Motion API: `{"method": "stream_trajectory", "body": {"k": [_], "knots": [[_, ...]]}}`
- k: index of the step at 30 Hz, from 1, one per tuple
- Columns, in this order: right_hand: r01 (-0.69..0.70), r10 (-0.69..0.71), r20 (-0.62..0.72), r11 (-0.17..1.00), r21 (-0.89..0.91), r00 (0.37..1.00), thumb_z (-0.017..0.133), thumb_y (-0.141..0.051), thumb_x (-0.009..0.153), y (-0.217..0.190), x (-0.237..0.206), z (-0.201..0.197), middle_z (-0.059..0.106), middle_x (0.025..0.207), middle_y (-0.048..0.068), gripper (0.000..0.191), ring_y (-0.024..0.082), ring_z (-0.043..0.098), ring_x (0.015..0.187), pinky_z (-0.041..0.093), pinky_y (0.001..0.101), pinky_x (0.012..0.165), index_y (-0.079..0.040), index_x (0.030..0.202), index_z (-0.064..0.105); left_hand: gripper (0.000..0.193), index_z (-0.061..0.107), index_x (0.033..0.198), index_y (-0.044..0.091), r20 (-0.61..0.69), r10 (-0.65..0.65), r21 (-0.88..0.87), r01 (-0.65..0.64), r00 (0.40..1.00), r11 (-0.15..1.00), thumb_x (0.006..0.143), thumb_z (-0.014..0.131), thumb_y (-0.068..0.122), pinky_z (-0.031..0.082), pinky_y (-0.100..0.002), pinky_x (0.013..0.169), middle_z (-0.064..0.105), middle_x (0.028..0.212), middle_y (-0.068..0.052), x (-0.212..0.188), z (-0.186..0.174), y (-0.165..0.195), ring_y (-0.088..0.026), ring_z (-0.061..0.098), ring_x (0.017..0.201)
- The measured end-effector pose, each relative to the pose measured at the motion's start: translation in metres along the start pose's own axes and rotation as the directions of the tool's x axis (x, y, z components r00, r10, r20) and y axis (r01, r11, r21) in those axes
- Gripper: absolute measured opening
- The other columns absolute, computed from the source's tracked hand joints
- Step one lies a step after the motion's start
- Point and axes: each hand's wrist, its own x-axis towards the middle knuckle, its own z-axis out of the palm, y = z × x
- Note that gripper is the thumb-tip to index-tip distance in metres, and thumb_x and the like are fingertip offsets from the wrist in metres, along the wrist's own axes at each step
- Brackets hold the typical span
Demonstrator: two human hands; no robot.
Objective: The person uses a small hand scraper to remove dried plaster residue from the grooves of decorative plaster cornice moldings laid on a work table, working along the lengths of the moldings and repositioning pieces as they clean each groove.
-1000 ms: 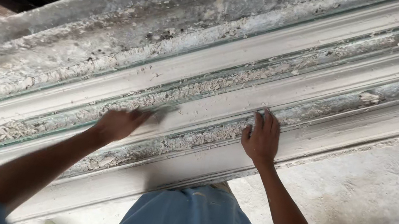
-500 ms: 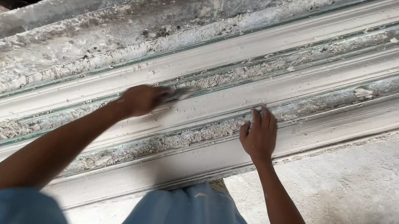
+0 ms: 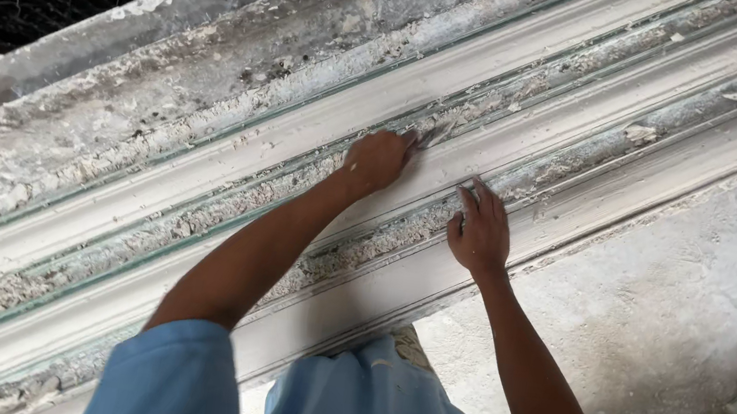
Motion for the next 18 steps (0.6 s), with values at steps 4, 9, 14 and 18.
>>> {"method": "stream_trajectory", "body": {"k": [4,9,14,18], "knots": [[-0.016,0.015,-0.015,1.0,-0.017,1.0,0.059,-0.016,0.09,0.0,-0.002,0.001,0.051,0.149,0.02,0.048,0.039,0.049,0.135,0.039,0.0514,0.115,-0.004,0.136,0.06,0.052,0.044,0.151,0.023,0.036,0.165,0.203,-0.169,0.986,0.964,0.1,0.046,0.012,0.062,-0.05,0.061,0.056,0.144,-0.009,-0.078,-0.003,-0.059,-0.031,0.074,0.075],[-0.065,0.066,0.024,0.997,-0.027,0.998,0.059,-0.019,0.087,-0.005,0.004,0.002,0.051,0.146,0.023,0.048,0.04,0.047,0.135,0.038,0.0521,0.116,-0.001,0.132,0.059,0.076,0.027,0.157,0.018,0.154,0.193,0.567,-0.246,0.969,0.786,0.088,0.059,0.014,0.058,-0.037,0.039,0.046,0.152,-0.009,-0.189,-0.016,-0.136,-0.027,0.071,0.069],[-0.042,0.043,0.02,0.998,-0.05,0.999,0.059,-0.02,0.088,-0.008,0.009,-0.004,0.05,0.146,0.025,0.048,0.042,0.046,0.136,0.037,0.0542,0.116,0.0,0.131,0.059,0.069,0.023,0.157,0.018,0.284,0.059,0.483,-0.196,0.957,0.853,0.095,0.052,0.009,0.057,-0.034,0.037,0.043,0.154,-0.012,-0.153,-0.013,-0.113,-0.022,0.067,0.057],[-0.04,0.035,0.073,0.997,0.061,0.997,0.057,-0.02,0.086,-0.005,0.008,-0.006,0.049,0.144,0.026,0.05,0.043,0.044,0.136,0.037,0.0567,0.115,0.003,0.13,0.059,0.047,0.031,0.162,0.025,0.443,-0.155,0.382,-0.029,0.883,0.924,0.116,0.037,0.03,0.047,-0.037,0.046,0.078,0.1,-0.015,-0.009,0.006,-0.022,-0.025,0.062,0.06]]}}
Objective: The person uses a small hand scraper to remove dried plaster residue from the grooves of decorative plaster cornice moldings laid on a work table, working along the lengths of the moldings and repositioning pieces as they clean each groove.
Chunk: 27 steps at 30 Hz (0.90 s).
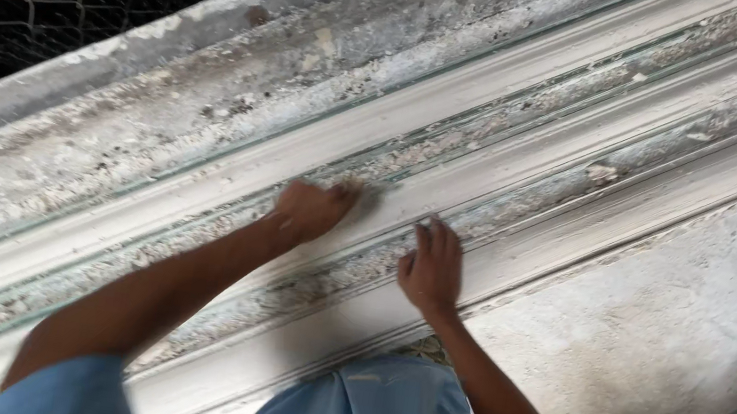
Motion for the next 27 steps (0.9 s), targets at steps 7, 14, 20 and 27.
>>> {"method": "stream_trajectory", "body": {"k": [7,14,20,27], "knots": [[0.141,-0.15,0.057,0.98,0.141,0.987,0.065,-0.019,0.082,0.056,0.013,-0.017,0.052,0.142,0.02,0.048,0.044,0.043,0.135,0.028,0.0648,0.114,-0.005,0.128,0.063,0.031,0.053,0.143,0.019,-0.259,0.089,0.102,-0.065,0.962,0.993,0.117,0.038,0.027,0.052,-0.034,0.046,0.075,0.106,-0.014,0.075,-0.059,0.074,-0.023,0.062,0.06],[0.19,-0.198,-0.04,0.969,-0.16,0.979,0.062,-0.021,0.092,0.267,0.099,-0.1,0.044,0.152,0.029,0.054,0.048,0.039,0.142,0.028,0.0636,0.118,-0.003,0.142,0.058,0.066,0.02,0.16,0.023,-0.306,0.142,0.447,0.01,0.941,0.895,0.101,0.047,0.017,0.047,-0.02,0.03,0.044,0.156,-0.014,-0.056,0.005,-0.004,-0.01,0.057,0.049],[0.098,-0.107,-0.09,0.991,-0.092,0.99,0.06,-0.029,0.098,0.304,0.101,-0.09,0.041,0.157,0.029,0.055,0.05,0.041,0.141,0.035,0.0616,0.116,-0.013,0.15,0.054,0.052,0.026,0.166,0.031,0.07,-0.164,-0.243,0.176,0.984,0.954,0.117,0.026,0.048,0.037,-0.022,0.036,0.079,0.114,-0.019,0.029,-0.052,0.062,-0.009,0.044,0.044],[0.099,-0.101,-0.018,0.99,-0.099,0.995,0.056,-0.023,0.099,0.299,0.101,-0.101,0.038,0.16,0.028,0.056,0.049,0.041,0.145,0.035,0.0605,0.119,-0.017,0.154,0.051,0.043,0.042,0.16,0.021,-0.223,0.068,0.065,-0.054,0.973,0.996,0.124,0.023,0.035,0.039,-0.028,0.04,0.074,0.103,-0.012,0.107,-0.102,0.115,-0.015,0.049,0.05]]}}
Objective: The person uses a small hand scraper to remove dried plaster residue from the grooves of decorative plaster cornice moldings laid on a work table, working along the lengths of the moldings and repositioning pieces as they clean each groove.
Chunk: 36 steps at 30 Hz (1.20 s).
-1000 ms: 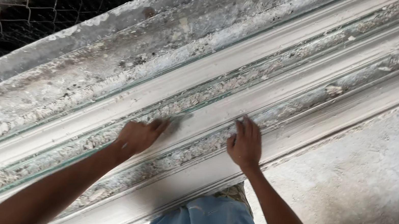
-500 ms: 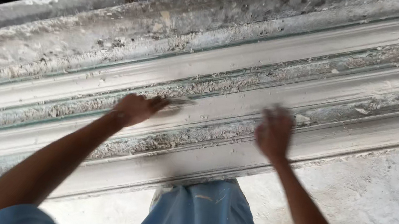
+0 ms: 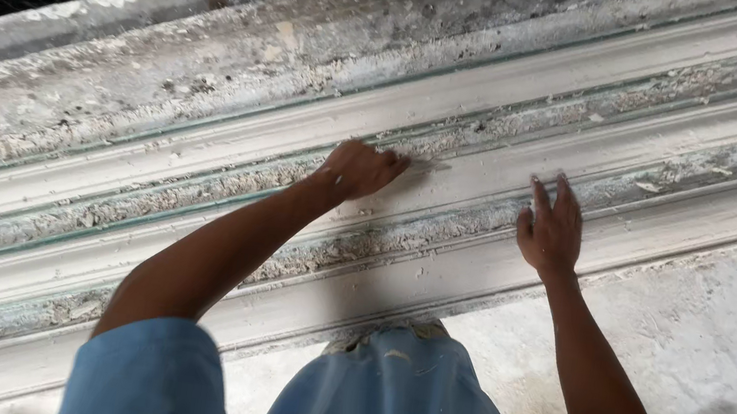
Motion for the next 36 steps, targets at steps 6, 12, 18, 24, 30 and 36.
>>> {"method": "stream_trajectory", "body": {"k": [6,12,18,24,30,36], "knots": [[-0.048,0.048,-0.003,0.999,0.012,0.999,0.059,-0.022,0.095,-0.002,0.002,0.0,0.039,0.157,0.028,0.055,0.049,0.041,0.141,0.036,0.0618,0.115,-0.016,0.15,0.053,0.062,0.022,0.163,0.02,-0.125,0.057,0.208,-0.03,0.99,0.978,0.106,0.045,0.019,0.045,-0.025,0.032,0.052,0.15,-0.015,-0.13,0.054,-0.069,-0.01,0.054,0.046],[-0.056,0.057,0.012,0.998,-0.035,0.998,0.06,-0.024,0.095,0.003,0.003,0.001,0.038,0.157,0.027,0.056,0.048,0.041,0.143,0.034,0.0629,0.117,-0.017,0.15,0.053,0.049,0.033,0.165,0.03,0.067,-0.042,0.001,0.042,0.997,0.999,0.117,0.033,0.037,0.042,-0.025,0.037,0.076,0.096,-0.013,-0.048,0.009,-0.013,-0.012,0.047,0.047],[-0.056,0.057,0.018,0.998,-0.016,0.998,0.059,-0.025,0.096,0.005,0.005,-0.006,0.038,0.157,0.028,0.055,0.049,0.041,0.142,0.033,0.063,0.116,-0.018,0.15,0.053,0.039,0.05,0.146,0.011,-0.262,0.157,0.134,-0.126,0.952,0.983,0.107,0.051,0.014,0.049,-0.034,0.039,0.072,0.094,-0.012,0.087,-0.051,0.07,-0.02,0.058,0.056],[-0.019,0.019,-0.037,1.0,0.004,0.999,0.058,-0.025,0.098,0.003,0.002,-0.005,0.042,0.156,0.026,0.054,0.047,0.044,0.142,0.035,0.0626,0.118,-0.019,0.152,0.054,0.039,0.05,0.148,0.025,-0.095,-0.059,-0.163,0.043,0.994,0.986,0.11,0.041,0.03,0.058,-0.041,0.048,0.073,0.087,-0.014,0.016,-0.011,0.001,-0.026,0.07,0.066],[-0.04,0.04,-0.007,0.999,-0.004,0.999,0.058,-0.024,0.097,0.001,0.003,-0.005,0.042,0.157,0.026,0.054,0.047,0.044,0.142,0.036,0.061,0.118,-0.019,0.151,0.053,0.05,0.053,0.147,0.03,0.096,-0.227,-0.267,0.245,0.969,0.932,0.106,0.034,0.053,0.061,-0.044,0.06,0.077,0.094,-0.01,-0.087,0.018,-0.078,-0.025,0.074,0.071],[-0.086,0.089,0.041,0.994,-0.061,0.995,0.058,-0.024,0.095,0.003,0.007,-0.001,0.04,0.157,0.026,0.057,0.046,0.041,0.144,0.032,0.061,0.12,-0.02,0.151,0.051,0.045,0.064,0.133,0.025,-0.161,-0.15,-0.358,0.084,0.976,0.93,0.103,0.042,0.051,0.061,-0.046,0.062,0.077,0.1,-0.01,-0.113,0.038,-0.107,-0.028,0.073,0.074]]}}
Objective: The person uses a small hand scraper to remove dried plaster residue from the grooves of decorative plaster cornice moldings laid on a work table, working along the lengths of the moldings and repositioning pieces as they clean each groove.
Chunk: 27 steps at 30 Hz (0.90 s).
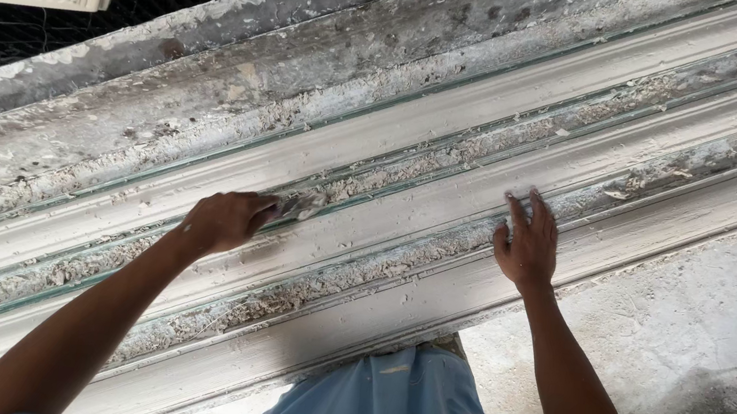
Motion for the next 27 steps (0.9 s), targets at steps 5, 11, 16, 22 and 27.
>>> {"method": "stream_trajectory", "body": {"k": [5,11,16,22,27], "knots": [[0.01,-0.009,-0.011,0.999,0.034,1.0,0.058,-0.025,0.095,0.0,0.001,0.002,0.04,0.157,0.027,0.056,0.047,0.039,0.145,0.031,0.0613,0.12,-0.018,0.151,0.05,0.041,0.062,0.13,0.022,0.195,-0.145,0.055,0.137,0.97,0.989,0.108,0.039,0.046,0.06,-0.045,0.059,0.074,0.084,-0.012,0.093,0.005,0.072,-0.026,0.072,0.069],[0.06,-0.056,-0.07,0.997,0.053,0.996,0.058,-0.023,0.095,0.001,0.0,-0.003,0.041,0.155,0.027,0.055,0.047,0.04,0.142,0.036,0.061,0.115,-0.017,0.149,0.052,0.028,0.073,0.114,0.015,-0.076,-0.013,-0.034,0.01,0.997,0.999,0.101,0.057,0.034,0.059,-0.054,0.075,0.075,0.095,-0.018,0.201,0.007,0.192,-0.037,0.073,0.087],[0.089,-0.086,-0.065,0.995,0.037,0.994,0.06,-0.022,0.091,0.004,-0.003,-0.003,0.041,0.153,0.028,0.058,0.048,0.041,0.14,0.036,0.0617,0.114,-0.011,0.148,0.052,0.024,0.075,0.115,0.019,-0.041,-0.094,0.086,0.097,0.995,0.992,0.1,0.061,0.031,0.061,-0.052,0.078,0.075,0.103,-0.015,0.211,0.0,0.226,-0.035,0.074,0.095],[0.261,-0.259,-0.029,0.963,0.074,0.965,0.062,-0.027,0.09,0.055,0.015,-0.016,0.042,0.149,0.027,0.058,0.049,0.04,0.139,0.034,0.0647,0.112,-0.011,0.145,0.052,0.034,0.065,0.135,0.032,0.065,-0.267,0.036,0.265,0.961,0.963,0.106,0.052,0.042,0.061,-0.047,0.08,0.077,0.106,-0.008,0.19,-0.014,0.225,-0.028,0.076,0.09],[0.229,-0.232,-0.031,0.971,-0.064,0.972,0.06,-0.031,0.097,0.152,0.06,-0.037,0.04,0.151,0.031,0.058,0.05,0.038,0.14,0.031,0.0677,0.114,-0.009,0.148,0.047,0.042,0.048,0.149,0.03,-0.008,-0.216,0.135,0.215,0.976,0.967,0.107,0.041,0.032,0.064,-0.039,0.057,0.067,0.132,-0.007,0.12,0.007,0.195,-0.027,0.072,0.085]]}}
